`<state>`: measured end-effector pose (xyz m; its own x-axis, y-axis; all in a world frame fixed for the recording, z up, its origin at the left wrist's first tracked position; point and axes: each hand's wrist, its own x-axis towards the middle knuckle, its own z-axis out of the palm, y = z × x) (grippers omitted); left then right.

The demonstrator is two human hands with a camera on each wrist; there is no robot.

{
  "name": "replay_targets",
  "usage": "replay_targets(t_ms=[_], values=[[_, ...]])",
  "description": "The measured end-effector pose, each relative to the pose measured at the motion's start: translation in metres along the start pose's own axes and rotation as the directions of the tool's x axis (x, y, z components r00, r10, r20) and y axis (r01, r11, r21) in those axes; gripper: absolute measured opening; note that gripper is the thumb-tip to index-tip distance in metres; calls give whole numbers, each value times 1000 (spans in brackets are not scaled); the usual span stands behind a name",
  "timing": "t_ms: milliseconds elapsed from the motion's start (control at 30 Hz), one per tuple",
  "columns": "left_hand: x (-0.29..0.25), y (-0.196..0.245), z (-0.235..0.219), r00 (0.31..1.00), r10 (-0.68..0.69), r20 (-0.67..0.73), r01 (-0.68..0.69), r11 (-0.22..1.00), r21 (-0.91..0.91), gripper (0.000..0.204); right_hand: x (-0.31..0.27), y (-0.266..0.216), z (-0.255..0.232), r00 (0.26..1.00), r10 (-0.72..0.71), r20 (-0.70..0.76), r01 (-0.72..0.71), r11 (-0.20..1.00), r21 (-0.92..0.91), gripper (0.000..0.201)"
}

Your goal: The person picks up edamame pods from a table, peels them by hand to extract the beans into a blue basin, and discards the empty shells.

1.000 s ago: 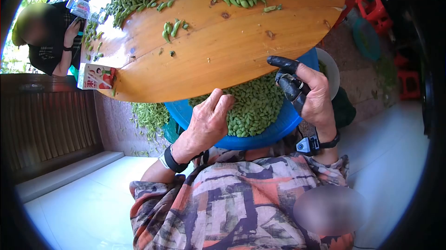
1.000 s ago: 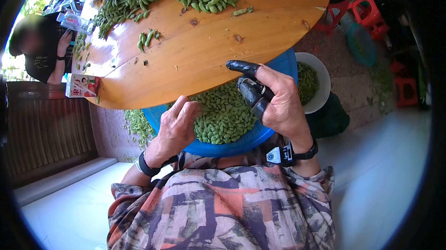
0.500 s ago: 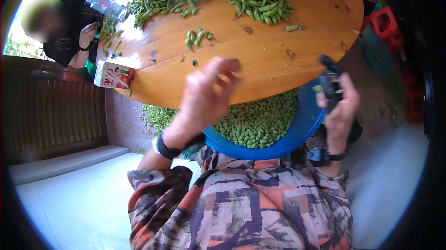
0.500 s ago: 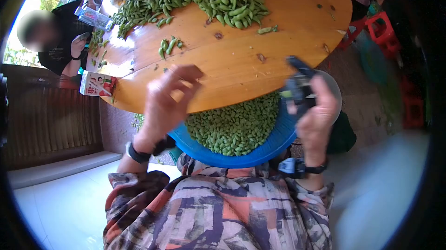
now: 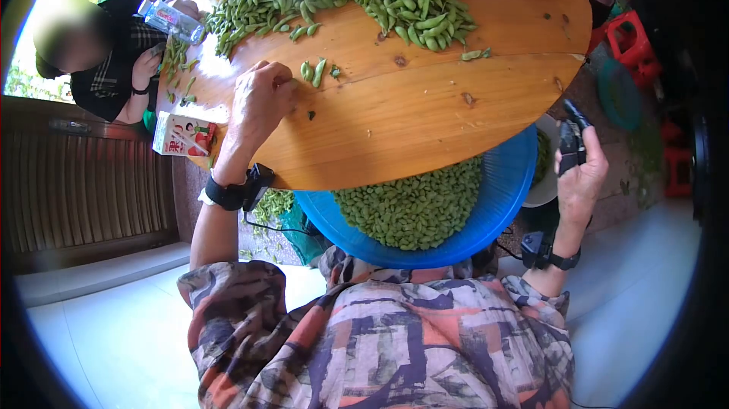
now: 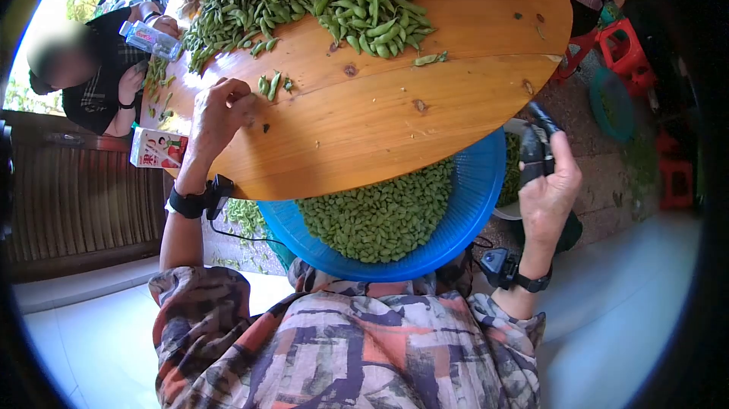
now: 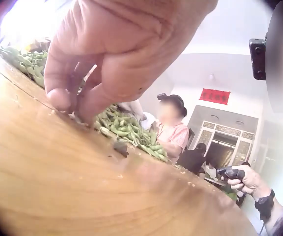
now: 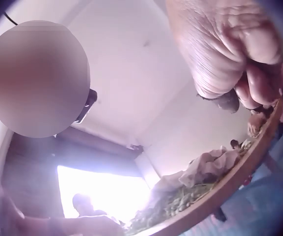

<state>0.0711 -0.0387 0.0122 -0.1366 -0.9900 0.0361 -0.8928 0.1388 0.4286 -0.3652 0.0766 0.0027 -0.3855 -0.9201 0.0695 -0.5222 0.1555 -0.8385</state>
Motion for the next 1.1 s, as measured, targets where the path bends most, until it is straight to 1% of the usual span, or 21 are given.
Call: replay_targets(t_ms=[33,133,167,200,233,267,300,333,367,400,433,467,633,667,733,767,833,967,1033,1067,1100], values=[[-2,-3,-1,998,23,-50,-20,997,69,14,-3,-16,12,1000,-30,-3,31,991,128,21],[-8,-6,-4,976,56,-212,-37,995,94,15,-11,-36,26,982,-130,134,108,981,163,21],[-10,-6,-5,967,93,-236,-58,987,149,18,-15,-41,31,976,-95,197,50,974,222,21],[-14,4,-10,967,97,-236,-63,987,147,18,-18,-53,38,967,-152,205,101,965,241,24],[-20,21,-16,991,-65,-119,40,978,-203,19,-21,-52,44,947,-175,271,75,937,341,26],[-29,36,-17,983,-176,51,177,840,-512,20,-24,-51,49,921,-202,333,40,899,436,28],[-41,45,-7,999,-4,47,40,606,-794,21,-28,-59,53,889,-232,395,47,904,424,34],[-51,68,1,991,-28,132,131,406,-905,19,-32,-69,59,852,-258,455,56,910,411,40],[-62,88,8,975,-38,218,219,279,-935,18,-35,-73,63,833,-224,505,-59,873,484,48],[-69,99,19,968,60,245,230,189,-955,16,-38,-79,65,818,-222,530,-126,830,543,63],[-75,112,26,951,105,292,273,162,-948,14,-40,-83,65,802,-206,561,-176,815,552,45],[-81,124,31,938,95,334,321,130,-938,13,-42,-86,65,783,-192,591,-226,798,558,34],[-92,139,61,955,43,292,286,110,-952,8,-47,-83,63,783,-217,583,-240,759,605,33],[-94,141,64,954,43,295,289,108,-951,8,-46,-79,59,748,-179,639,-293,774,561,34],[-97,144,67,973,-5,232,226,246,-943,5,-45,-77,59,708,-142,692,-344,786,513,35],[-98,145,67,972,-6,234,228,247,-942,5,-46,-77,61,736,-175,654,-282,798,532,36],[-100,149,67,988,-58,145,156,422,-893,5,-46,-75,63,760,-206,616,-226,806,547,37],[-102,148,68,986,-73,151,168,427,-889,5,-47,-72,65,761,-219,611,-173,839,516,30],[-104,142,69,949,-19,315,315,115,-942,3,-44,-69,65,766,-219,604,-171,836,521,26],[-104,140,69,948,-19,318,318,115,-941,3,-41,-65,61,701,-194,686,-302,790,533,24],[-105,139,68,897,43,440,442,-82,-893,4,-39,-62,59,625,-178,760,-430,734,526,22]])
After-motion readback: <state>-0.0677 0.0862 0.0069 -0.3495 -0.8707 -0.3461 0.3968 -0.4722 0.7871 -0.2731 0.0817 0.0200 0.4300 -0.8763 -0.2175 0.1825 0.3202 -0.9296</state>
